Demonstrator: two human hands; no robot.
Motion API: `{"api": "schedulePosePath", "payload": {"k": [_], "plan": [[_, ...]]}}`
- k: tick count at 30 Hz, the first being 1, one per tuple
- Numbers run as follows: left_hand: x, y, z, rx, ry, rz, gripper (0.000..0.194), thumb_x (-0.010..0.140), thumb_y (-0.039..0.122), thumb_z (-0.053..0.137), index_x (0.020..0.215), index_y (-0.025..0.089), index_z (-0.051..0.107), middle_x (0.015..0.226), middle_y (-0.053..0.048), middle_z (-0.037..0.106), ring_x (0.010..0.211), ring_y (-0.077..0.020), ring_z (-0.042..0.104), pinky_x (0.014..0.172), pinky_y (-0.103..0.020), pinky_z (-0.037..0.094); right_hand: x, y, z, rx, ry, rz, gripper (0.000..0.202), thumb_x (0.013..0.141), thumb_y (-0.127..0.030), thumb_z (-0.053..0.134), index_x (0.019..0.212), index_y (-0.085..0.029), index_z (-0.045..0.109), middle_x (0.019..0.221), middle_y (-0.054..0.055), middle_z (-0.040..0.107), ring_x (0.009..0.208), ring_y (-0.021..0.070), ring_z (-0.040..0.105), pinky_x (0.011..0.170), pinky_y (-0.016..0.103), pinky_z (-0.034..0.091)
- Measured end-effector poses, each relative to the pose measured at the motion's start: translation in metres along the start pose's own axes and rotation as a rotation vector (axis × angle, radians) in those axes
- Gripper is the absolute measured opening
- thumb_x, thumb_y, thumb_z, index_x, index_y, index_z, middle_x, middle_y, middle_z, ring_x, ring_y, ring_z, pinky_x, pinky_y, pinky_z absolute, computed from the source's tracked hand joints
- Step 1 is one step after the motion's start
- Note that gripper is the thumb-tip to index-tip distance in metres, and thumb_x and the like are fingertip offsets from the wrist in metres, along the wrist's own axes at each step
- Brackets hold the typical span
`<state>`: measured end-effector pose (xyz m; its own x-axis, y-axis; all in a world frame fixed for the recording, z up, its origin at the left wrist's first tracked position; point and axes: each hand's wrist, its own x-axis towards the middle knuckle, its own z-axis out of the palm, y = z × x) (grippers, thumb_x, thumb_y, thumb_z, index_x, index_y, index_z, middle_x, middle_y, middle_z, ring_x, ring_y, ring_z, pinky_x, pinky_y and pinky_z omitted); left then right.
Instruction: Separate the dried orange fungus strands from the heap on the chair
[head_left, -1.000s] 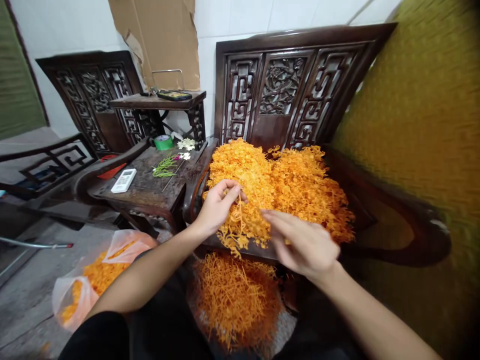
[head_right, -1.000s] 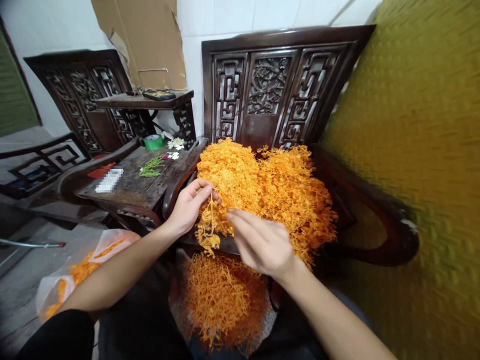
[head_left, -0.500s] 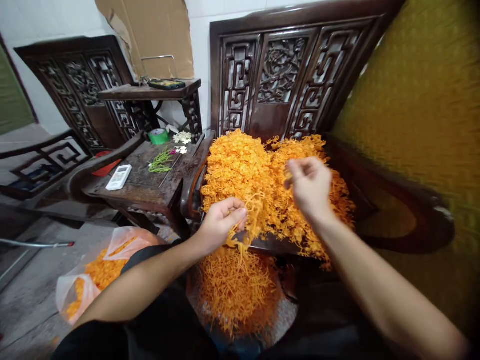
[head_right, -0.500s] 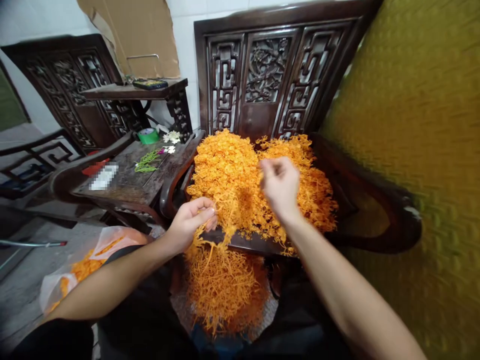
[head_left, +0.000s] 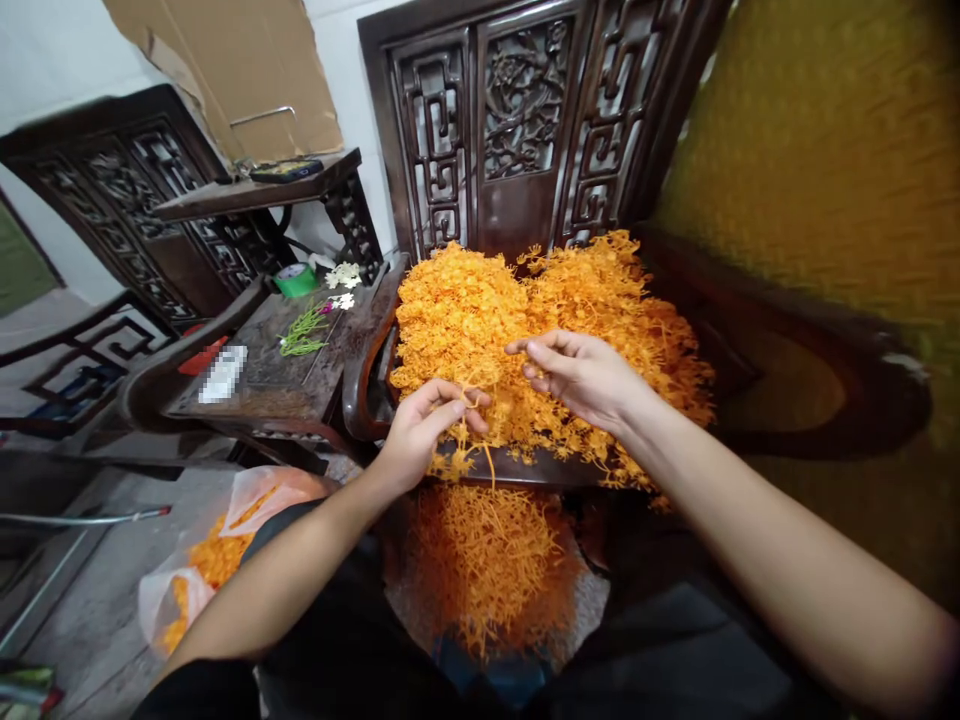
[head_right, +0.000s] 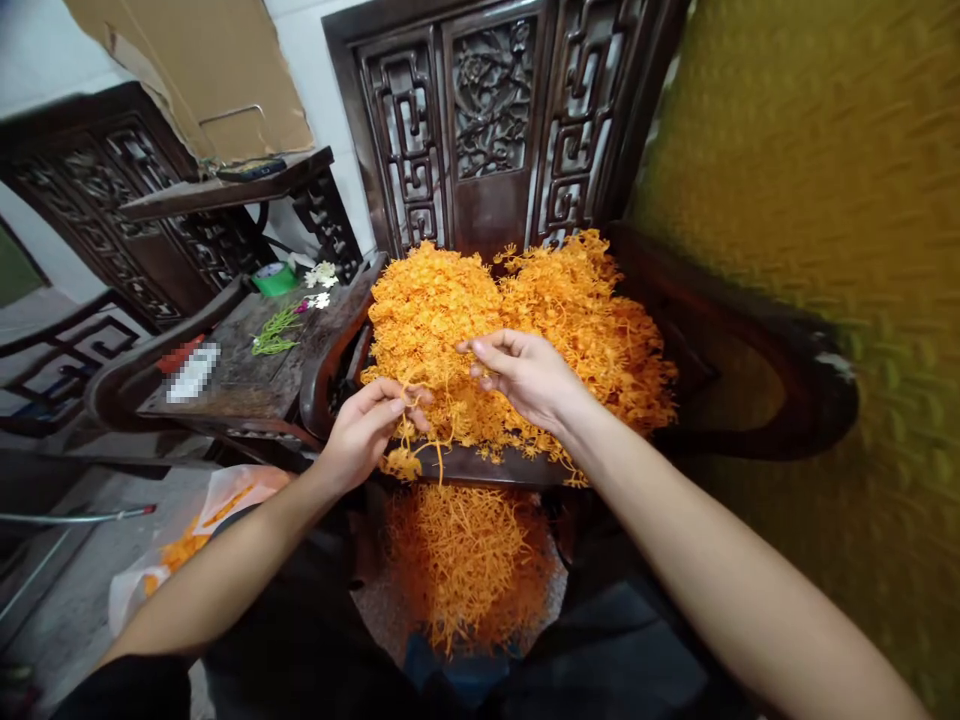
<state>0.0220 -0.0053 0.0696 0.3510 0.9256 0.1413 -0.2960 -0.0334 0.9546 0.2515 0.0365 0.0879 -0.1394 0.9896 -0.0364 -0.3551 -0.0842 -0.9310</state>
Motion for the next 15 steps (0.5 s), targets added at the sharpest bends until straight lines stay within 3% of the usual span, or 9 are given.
{"api": "schedulePosePath", "payload": {"k": [3,5,8,10,13,15], "plan": [[0.001,0.0,0.001,0.017,-0.012,0.039,0.016,0.091,0.028,0.069,0.084,0.018,0.058,0.098,-0.008,0.076,0.09,-0.0195,0.073,0.091,-0.037,0.052,-0.009,0.006,0.005,-0.078,-0.076,-0.041,0.035,0.073,-0.038,0.089,0.087,-0.019,0.064,0.083,0.002,0.067,0.062,0.0083,0.047,0.056,0.025,0.038],[-0.001,0.001,0.001,0.131,-0.038,0.095,0.017,0.091,0.027,0.068,0.08,0.018,0.058,0.101,-0.009,0.075,0.102,-0.0225,0.071,0.096,-0.04,0.051,-0.017,0.012,0.012,-0.156,-0.085,-0.037,0.032,0.079,-0.041,0.082,0.094,-0.021,0.062,0.071,-0.003,0.057,0.059,0.0087,0.04,0.056,0.025,0.032],[-0.005,0.005,0.0,0.429,-0.091,0.247,0.017,0.089,0.022,0.068,0.075,0.019,0.06,0.106,-0.01,0.073,0.123,-0.026,0.063,0.107,-0.044,0.045,-0.028,0.02,0.023,-0.241,-0.111,0.081,0.036,0.085,-0.054,0.073,0.094,-0.021,0.062,0.065,-0.005,0.043,0.058,0.0105,0.033,0.055,0.027,0.024],[-0.008,0.009,0.0,0.567,-0.149,0.339,0.014,0.088,0.019,0.067,0.076,0.018,0.06,0.124,-0.012,0.07,0.13,-0.0268,0.059,0.109,-0.046,0.044,-0.033,0.023,0.03,-0.227,-0.151,0.18,0.048,0.086,-0.068,0.065,0.088,-0.021,0.061,0.064,-0.004,0.038,0.058,0.0115,0.029,0.054,0.029,0.023],[-0.012,0.012,0.003,0.618,-0.286,0.417,0.012,0.087,0.015,0.064,0.077,0.018,0.059,0.15,-0.011,0.055,0.119,-0.024,0.064,0.103,-0.043,0.048,-0.035,0.022,0.038,-0.128,-0.15,0.22,0.059,0.083,-0.08,0.06,0.083,-0.021,0.061,0.069,-0.001,0.042,0.063,0.0131,0.034,0.058,0.03,0.028],[-0.013,0.013,0.006,0.643,-0.345,0.425,0.012,0.085,0.013,0.063,0.076,0.017,0.058,0.147,-0.012,0.057,0.107,-0.0206,0.067,0.097,-0.041,0.051,-0.034,0.02,0.04,-0.11,-0.118,0.168,0.056,0.083,-0.076,0.064,0.083,-0.02,0.063,0.074,0.001,0.046,0.068,0.0141,0.038,0.061,0.03,0.031]]}}
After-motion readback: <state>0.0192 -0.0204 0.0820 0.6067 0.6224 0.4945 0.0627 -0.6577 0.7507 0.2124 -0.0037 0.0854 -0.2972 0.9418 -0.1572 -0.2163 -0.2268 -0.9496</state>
